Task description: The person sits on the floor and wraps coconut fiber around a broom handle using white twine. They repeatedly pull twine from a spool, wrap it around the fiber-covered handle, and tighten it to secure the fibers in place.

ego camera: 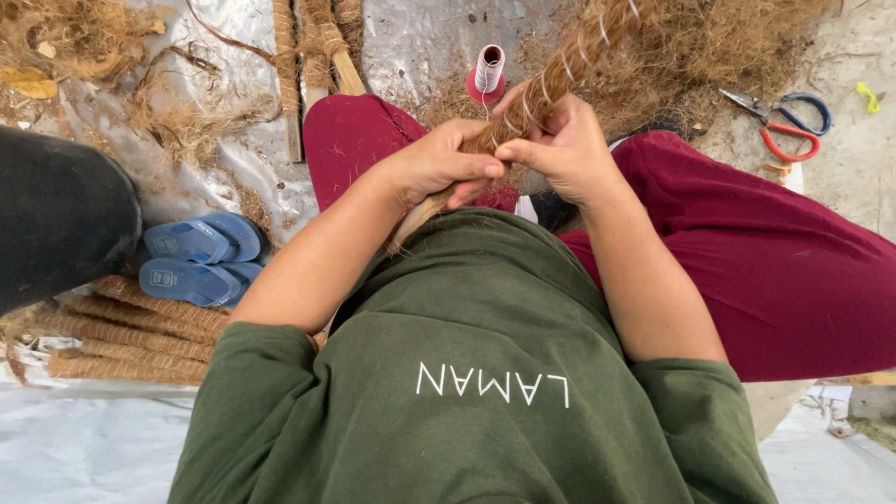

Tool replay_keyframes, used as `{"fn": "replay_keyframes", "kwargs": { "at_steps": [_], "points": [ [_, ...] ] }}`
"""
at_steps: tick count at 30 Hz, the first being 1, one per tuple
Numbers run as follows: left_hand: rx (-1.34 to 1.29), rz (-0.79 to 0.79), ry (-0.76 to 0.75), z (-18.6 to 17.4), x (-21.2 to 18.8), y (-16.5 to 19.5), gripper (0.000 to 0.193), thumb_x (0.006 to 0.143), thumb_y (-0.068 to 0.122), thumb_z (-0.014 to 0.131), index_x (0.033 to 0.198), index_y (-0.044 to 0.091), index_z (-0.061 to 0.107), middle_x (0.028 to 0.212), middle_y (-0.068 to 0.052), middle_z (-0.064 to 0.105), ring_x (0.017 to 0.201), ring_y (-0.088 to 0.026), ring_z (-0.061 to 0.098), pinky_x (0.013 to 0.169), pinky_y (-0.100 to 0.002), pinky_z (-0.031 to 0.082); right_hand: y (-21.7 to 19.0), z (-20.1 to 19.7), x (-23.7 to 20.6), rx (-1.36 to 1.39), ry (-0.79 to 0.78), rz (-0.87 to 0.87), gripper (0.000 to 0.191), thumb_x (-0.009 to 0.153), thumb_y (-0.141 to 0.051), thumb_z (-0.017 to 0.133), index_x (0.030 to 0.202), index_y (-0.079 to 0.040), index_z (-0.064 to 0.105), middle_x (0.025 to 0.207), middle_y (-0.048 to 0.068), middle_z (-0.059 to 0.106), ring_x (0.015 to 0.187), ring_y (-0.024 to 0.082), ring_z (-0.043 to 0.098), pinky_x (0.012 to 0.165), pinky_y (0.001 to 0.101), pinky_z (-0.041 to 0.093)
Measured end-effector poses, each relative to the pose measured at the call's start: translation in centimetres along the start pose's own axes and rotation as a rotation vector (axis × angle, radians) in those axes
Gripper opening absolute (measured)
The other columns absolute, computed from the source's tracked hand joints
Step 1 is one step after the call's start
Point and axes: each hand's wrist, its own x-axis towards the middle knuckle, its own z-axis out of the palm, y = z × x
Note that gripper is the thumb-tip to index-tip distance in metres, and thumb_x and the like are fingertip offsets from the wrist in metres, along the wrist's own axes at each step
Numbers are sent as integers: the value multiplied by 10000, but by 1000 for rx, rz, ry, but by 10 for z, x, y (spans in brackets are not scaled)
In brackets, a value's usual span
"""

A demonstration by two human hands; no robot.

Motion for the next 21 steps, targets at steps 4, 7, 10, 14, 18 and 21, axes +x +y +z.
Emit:
{"fn": "replay_keyframes", "kwargs": {
  "at_steps": [4, 7, 10, 14, 18, 21],
  "points": [
    [349, 209, 216, 6, 8, 2, 207, 1043, 190, 660, 1146, 15, 618, 781, -17, 609, 585, -108, 551, 529, -254, 446, 6, 2, 7, -56, 205, -51, 513, 882, -177, 885, 1255, -2, 579, 1126, 33, 701, 905, 48, 599, 783, 207, 503],
    [819, 368, 339, 11, 9, 4, 233, 1117, 231, 571, 1197, 20, 626, 889, -43, 681, 741, -161, 655, 663, -306, 530, 13, 3, 9, -189, 324, -71, 462, 901, -179, 877, 1227, -1, 603, 945, -10, 637, 683, 12, 448, 591, 186, 363],
    [1094, 482, 500, 21, 6, -3, 270, 1126, 245, 536, 1228, 5, 605, 896, -74, 676, 779, -205, 678, 708, -359, 544, 18, 1, 10, -315, 326, -54, 405, 950, -203, 854, 1202, -2, 608, 782, -49, 530, 652, 10, 408, 563, 196, 319],
    [1001, 389, 577, 19, 3, -9, 272, 1129, 258, 494, 1162, 10, 602, 820, -60, 664, 694, -173, 671, 656, -338, 546, 18, -5, 8, -225, 222, 64, 274, 1049, -261, 746, 1106, -34, 604, 807, -63, 544, 692, 18, 445, 599, 208, 357],
    [674, 378, 576, 8, 0, -6, 314, 1138, 296, 470, 1182, 7, 584, 809, -31, 635, 625, -113, 611, 555, -272, 510, 18, -3, 5, -392, 127, 166, 175, 1025, -216, 701, 968, -53, 669, 788, -77, 542, 687, 18, 427, 582, 221, 349],
    [447, 374, 453, 0, -1, 1, 319, 1103, 306, 578, 1190, 0, 560, 793, -13, 605, 573, -84, 578, 510, -234, 473, 18, -2, 5, -151, 75, 83, 186, 1043, -166, 707, 919, -41, 646, 831, -82, 565, 747, 14, 457, 655, 216, 378]
  ]
}}
